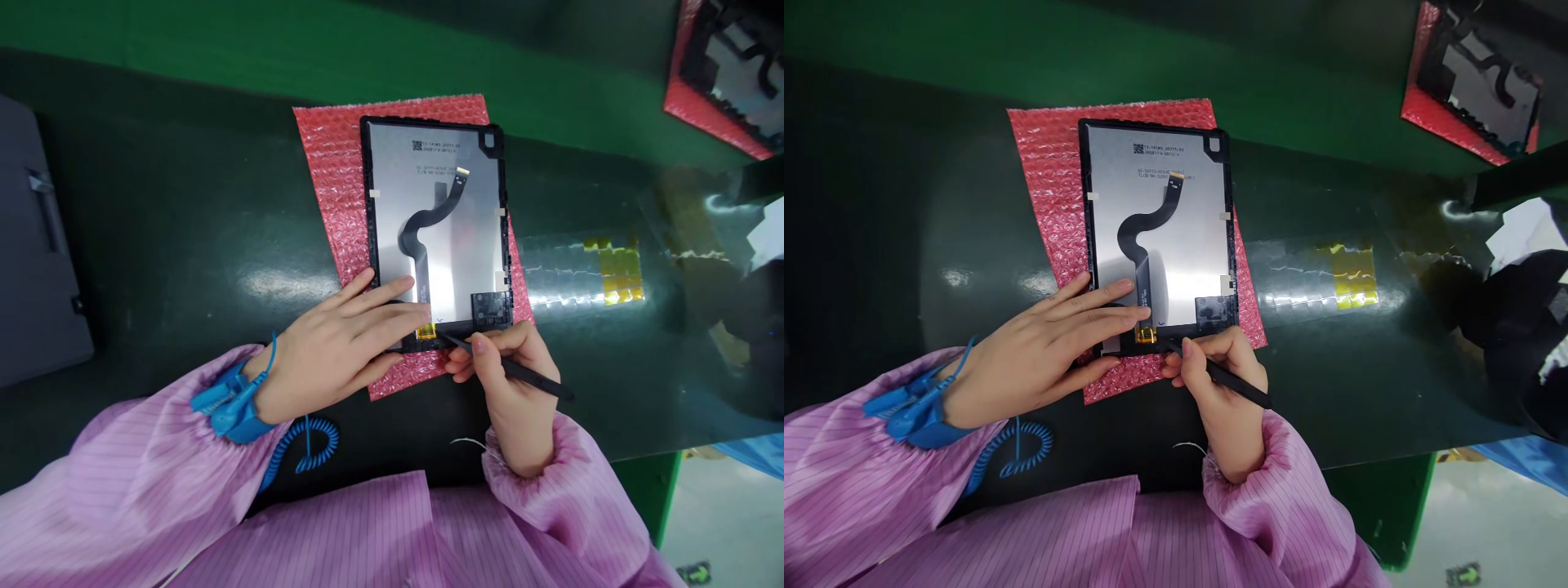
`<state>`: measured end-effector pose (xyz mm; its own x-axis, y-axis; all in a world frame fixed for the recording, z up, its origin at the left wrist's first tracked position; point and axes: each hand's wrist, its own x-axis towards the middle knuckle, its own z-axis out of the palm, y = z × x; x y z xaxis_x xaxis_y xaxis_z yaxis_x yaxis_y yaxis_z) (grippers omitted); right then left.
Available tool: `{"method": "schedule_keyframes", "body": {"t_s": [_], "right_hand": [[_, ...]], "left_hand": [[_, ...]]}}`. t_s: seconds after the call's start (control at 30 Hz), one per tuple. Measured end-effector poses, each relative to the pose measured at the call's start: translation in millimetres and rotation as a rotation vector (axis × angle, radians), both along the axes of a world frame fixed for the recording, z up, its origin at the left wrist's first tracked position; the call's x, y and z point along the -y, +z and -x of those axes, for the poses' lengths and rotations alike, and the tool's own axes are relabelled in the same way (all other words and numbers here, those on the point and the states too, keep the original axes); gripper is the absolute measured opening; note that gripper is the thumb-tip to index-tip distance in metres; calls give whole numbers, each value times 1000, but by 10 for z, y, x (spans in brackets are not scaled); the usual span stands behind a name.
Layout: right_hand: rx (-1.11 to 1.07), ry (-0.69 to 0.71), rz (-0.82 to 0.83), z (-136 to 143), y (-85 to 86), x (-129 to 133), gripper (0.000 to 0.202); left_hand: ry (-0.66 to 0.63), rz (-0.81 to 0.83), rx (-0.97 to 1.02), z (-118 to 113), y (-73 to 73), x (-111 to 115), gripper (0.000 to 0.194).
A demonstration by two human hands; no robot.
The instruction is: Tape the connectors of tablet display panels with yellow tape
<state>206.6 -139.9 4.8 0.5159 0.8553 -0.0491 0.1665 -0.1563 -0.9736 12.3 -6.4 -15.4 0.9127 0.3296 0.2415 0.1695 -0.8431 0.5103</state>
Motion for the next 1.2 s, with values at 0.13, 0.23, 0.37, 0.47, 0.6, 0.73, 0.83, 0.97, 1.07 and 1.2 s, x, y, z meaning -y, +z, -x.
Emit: {"method": "schedule_keyframes", "body": {"t_s": [0.13,0.23,0.37,0.47,0.6,0.73,0.83,0.97,1.07,1.2], "right_hand": [[-34,22,-75,10,21,6,23],[-46,42,-103,11,23,8,21],[-39,46,-97,9,16,5,21],[-25,47,-72,8,18,-3,21],[2,32,-39,4,19,-13,23],[15,29,-23,-4,10,-3,24],[31,23,-4,-6,5,8,24],[28,6,20,-11,2,11,24],[36,7,25,-18,5,8,24],[59,-19,32,-13,15,15,23]], "left_hand": [[-2,8,-2,-9,-10,-4,40],[-1,11,-10,-10,-18,2,40],[-1,12,-16,-9,-12,2,42],[-2,10,-7,-15,-6,-3,41],[-2,-1,-14,-24,0,1,41],[-13,1,3,-19,2,4,39],[-41,-17,25,-8,-9,-4,36],[-65,-43,15,-5,-30,-19,32],[-71,-45,5,-15,-31,-22,31],[-71,-78,-4,-13,-19,-10,33]]}}
